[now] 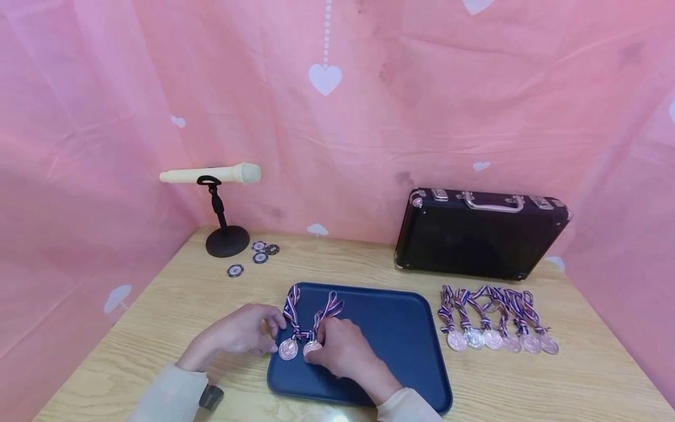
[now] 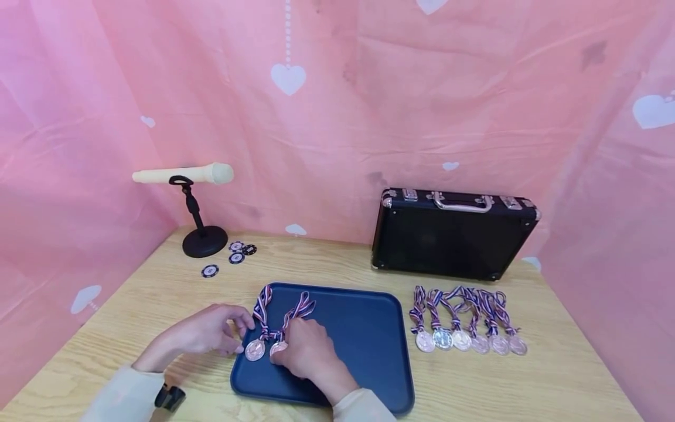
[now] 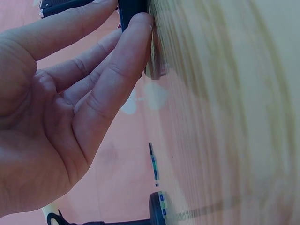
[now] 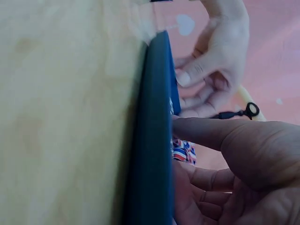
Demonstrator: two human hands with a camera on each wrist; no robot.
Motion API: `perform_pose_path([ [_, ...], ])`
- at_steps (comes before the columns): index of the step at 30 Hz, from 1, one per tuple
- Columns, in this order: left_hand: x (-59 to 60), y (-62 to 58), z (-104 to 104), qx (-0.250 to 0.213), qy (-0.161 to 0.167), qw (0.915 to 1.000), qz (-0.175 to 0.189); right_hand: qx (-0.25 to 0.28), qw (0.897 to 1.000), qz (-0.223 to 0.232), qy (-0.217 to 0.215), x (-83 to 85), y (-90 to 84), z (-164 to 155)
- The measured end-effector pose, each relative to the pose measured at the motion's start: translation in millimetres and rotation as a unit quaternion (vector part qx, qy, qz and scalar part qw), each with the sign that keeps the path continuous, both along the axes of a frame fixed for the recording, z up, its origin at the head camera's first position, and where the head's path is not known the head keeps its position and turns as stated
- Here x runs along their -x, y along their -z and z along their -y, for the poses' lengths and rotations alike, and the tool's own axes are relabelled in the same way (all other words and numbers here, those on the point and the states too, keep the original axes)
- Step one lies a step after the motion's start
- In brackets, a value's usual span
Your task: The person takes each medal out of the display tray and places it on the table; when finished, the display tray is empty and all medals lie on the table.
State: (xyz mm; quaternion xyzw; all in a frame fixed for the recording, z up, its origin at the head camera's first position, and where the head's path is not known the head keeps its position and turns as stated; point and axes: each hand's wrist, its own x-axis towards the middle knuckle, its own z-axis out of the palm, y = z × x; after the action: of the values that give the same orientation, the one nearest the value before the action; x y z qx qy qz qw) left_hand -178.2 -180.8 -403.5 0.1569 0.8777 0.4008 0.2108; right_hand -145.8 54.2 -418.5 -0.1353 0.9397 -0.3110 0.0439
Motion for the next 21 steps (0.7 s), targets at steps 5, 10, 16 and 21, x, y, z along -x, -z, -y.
perform_pose_path([
  [5, 0.0, 1.1, -1.8, 0.003, -0.006, 1.0000, -0.002, 0.039, 0.997, 0.062, 0.017, -0.7, -7.3, -11.1],
  [10, -0.2, 1.4, -1.7, 0.005, -0.005, 1.0000, -0.007, 0.066, 0.994, 0.081, 0.021, -0.1, -5.4, -15.5],
  [16, 0.0, 1.2, -1.7, 0.000, -0.002, 1.0000, -0.004, 0.130, 0.985, 0.115, 0.007, 3.0, -4.7, -23.1],
  [21, 0.3, 1.6, -1.6, 0.004, -0.006, 1.0000, 0.001, 0.156, 0.979, 0.131, -0.016, 5.0, -2.5, -29.7],
])
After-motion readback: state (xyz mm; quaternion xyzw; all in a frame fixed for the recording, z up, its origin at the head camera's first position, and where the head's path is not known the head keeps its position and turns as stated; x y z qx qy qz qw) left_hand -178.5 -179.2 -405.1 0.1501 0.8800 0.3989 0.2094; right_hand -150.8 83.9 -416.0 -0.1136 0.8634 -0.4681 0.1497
